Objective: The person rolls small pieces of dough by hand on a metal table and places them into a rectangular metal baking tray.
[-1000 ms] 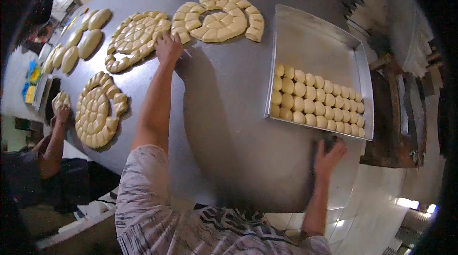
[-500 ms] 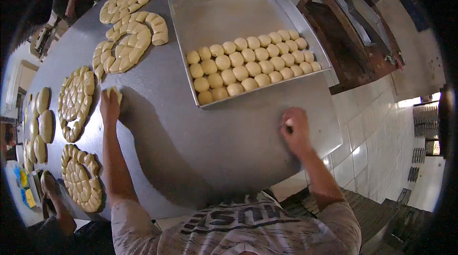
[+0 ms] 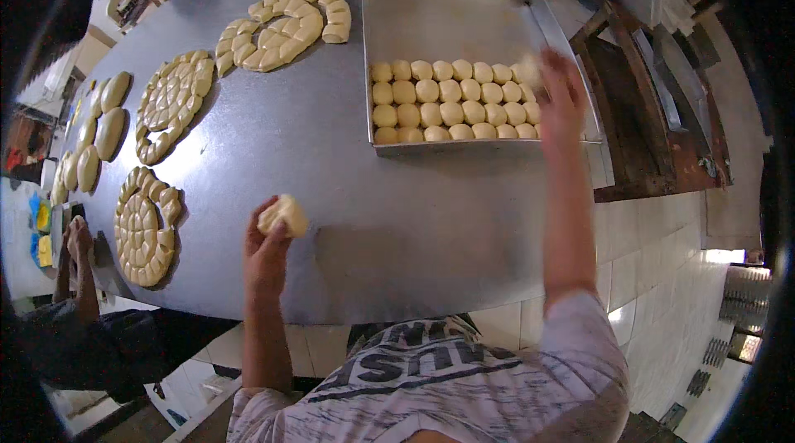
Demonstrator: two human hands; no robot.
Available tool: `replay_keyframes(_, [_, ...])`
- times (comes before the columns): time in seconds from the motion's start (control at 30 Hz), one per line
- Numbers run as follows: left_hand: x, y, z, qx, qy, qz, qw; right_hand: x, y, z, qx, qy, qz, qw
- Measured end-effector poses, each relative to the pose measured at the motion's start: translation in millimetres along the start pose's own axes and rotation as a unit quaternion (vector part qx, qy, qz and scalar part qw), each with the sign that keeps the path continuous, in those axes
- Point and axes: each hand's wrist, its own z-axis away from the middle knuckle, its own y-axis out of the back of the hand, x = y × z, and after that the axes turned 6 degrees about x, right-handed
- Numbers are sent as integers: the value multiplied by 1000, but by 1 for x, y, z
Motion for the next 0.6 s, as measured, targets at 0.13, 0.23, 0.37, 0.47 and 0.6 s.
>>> replay_keyframes(0.13, [-19, -64, -17, -31, 5, -25, 999, 115, -109, -71, -4, 187, 273, 944])
replay_keyframes(0.23, [-1, -71, -13, -16, -50, 7, 999, 113, -142, -18, -133, 197, 407, 882])
replay_keyframes(0.37, [-15, -72, -12, -77, -66, -22, 995, 36, -111, 129, -339, 97, 84, 932])
replay_keyframes(0.47, [-28, -76, -9, -187, -44, -162, 968, 15, -49, 168, -361, -96, 171, 912])
replay_keyframes(0.6, [-21, -48, -32, -131, -47, -167, 976, 21, 105, 191, -138, -31, 422, 896])
